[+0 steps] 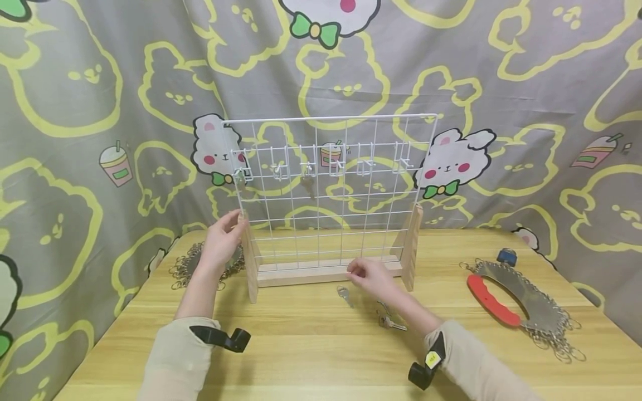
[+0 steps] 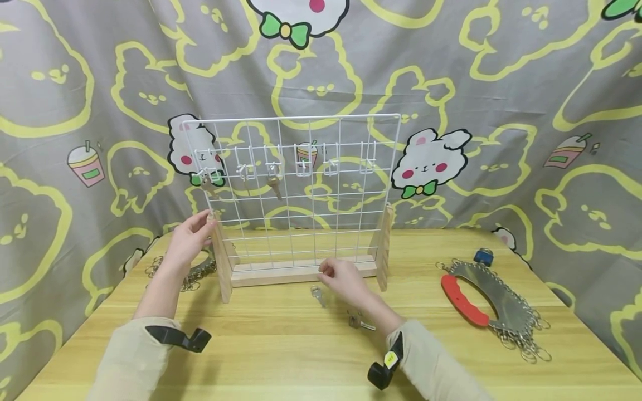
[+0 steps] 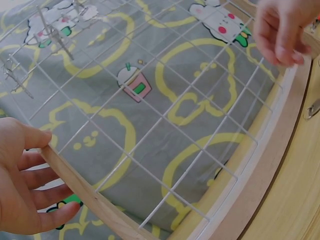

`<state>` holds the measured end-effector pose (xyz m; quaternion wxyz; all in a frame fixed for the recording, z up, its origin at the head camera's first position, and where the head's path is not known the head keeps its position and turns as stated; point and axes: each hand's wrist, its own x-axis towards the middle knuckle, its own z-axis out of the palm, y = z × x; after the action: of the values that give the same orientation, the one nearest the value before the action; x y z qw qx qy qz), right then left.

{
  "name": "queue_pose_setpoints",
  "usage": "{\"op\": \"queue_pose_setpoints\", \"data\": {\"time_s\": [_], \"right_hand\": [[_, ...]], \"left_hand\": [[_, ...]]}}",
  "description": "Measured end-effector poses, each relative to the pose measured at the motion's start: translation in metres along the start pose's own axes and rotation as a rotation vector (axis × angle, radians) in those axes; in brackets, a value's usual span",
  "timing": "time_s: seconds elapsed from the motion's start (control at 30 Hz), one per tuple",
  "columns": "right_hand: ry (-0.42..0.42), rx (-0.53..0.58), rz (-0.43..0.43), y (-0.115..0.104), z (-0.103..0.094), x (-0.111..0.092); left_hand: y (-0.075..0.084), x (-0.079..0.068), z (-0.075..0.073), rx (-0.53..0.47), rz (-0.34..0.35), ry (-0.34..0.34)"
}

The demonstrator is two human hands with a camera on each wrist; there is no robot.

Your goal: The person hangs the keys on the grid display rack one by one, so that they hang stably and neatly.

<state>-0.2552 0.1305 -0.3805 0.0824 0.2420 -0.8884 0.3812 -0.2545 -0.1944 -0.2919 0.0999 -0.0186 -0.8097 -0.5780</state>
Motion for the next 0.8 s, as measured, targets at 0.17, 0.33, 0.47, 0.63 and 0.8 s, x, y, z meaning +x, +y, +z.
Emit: {"op": "queue_pose_setpoints", "data": {"time_s": [0.17, 0.33, 0.47, 0.63, 0.8], "right_hand": [[-0.031, 0.018, 0.026, 0.013, 0.013, -0.002], [-0.065, 0.038, 0.062, 0.018, 0.023, -0.002], [-0.085, 0.033, 0.076, 0.021, 0.029, 0.000], [-0.079, 0.009, 0.089, 0.021, 0.033, 0.002], [-0.072, -0.065, 0.068, 0.020, 0.037, 0.004]], "left_hand": [[0.000, 0.000, 0.001, 0.003, -0.002, 0.005], [0.001, 0.000, 0.001, 0.004, -0.001, 0.006], [0.001, 0.000, 0.000, 0.007, -0.003, 0.005], [0.001, 0.000, 0.001, 0.001, -0.002, 0.000], [0.000, 0.000, 0.001, -0.009, 0.006, -0.004]]}}
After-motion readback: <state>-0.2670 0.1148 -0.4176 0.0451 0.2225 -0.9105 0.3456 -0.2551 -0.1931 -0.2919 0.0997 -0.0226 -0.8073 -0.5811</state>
